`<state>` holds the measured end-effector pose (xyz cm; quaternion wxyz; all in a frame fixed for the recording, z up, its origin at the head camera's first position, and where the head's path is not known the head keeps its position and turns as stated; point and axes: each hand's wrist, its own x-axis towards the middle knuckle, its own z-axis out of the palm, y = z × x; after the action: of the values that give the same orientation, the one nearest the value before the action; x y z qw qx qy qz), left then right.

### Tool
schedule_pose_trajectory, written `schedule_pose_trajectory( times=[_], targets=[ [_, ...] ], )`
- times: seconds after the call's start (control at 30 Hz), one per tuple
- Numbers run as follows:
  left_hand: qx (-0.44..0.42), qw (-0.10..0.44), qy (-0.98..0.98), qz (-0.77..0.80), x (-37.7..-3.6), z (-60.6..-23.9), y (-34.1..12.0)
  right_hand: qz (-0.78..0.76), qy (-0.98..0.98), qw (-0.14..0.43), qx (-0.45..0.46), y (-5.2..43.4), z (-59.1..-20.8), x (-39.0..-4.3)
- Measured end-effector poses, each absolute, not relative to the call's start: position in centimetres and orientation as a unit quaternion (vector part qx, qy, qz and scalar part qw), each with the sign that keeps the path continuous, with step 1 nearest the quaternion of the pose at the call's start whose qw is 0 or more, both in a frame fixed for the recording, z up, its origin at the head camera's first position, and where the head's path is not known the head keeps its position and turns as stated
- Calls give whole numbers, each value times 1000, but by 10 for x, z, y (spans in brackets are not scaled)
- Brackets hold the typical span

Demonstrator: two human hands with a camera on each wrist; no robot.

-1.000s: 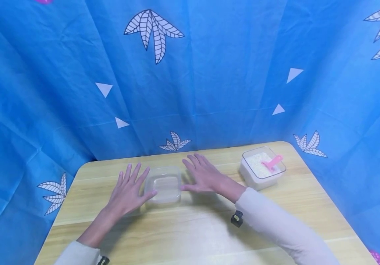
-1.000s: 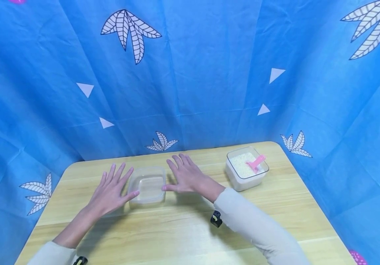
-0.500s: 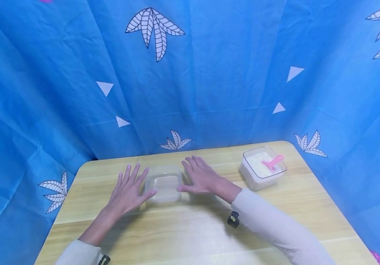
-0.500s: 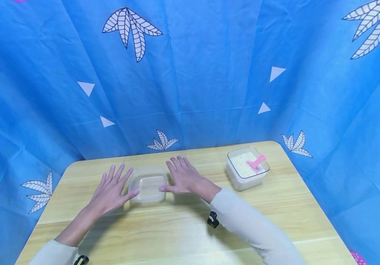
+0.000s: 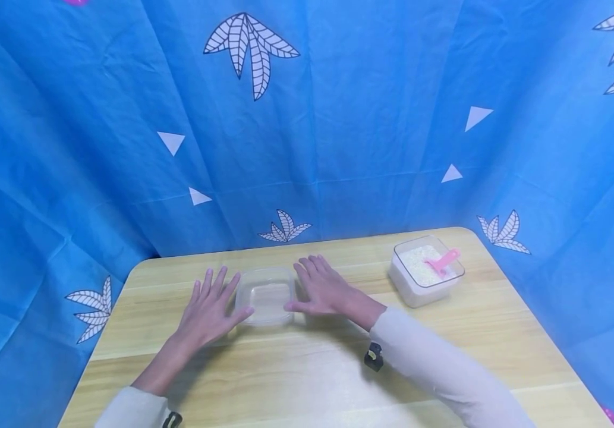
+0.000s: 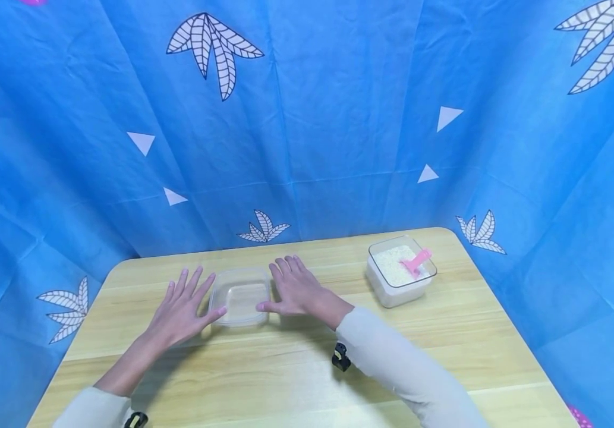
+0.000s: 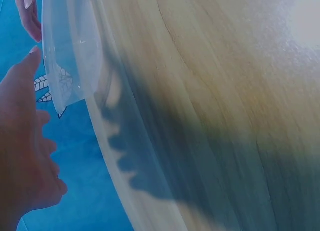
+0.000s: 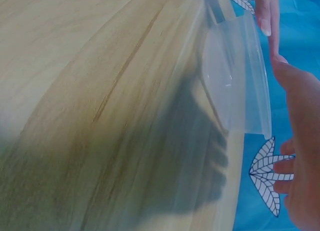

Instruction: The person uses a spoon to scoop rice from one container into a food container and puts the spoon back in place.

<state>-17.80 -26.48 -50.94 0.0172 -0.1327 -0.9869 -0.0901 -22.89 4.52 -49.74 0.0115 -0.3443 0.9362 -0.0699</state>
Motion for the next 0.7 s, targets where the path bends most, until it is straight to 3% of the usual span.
schedule_pose_trajectory(
  times=[0.7],
  targets=[
    [-114, 1, -988, -107, -180, -518, -266, -68, 938, 11, -341, 36, -508, -229]
  ],
)
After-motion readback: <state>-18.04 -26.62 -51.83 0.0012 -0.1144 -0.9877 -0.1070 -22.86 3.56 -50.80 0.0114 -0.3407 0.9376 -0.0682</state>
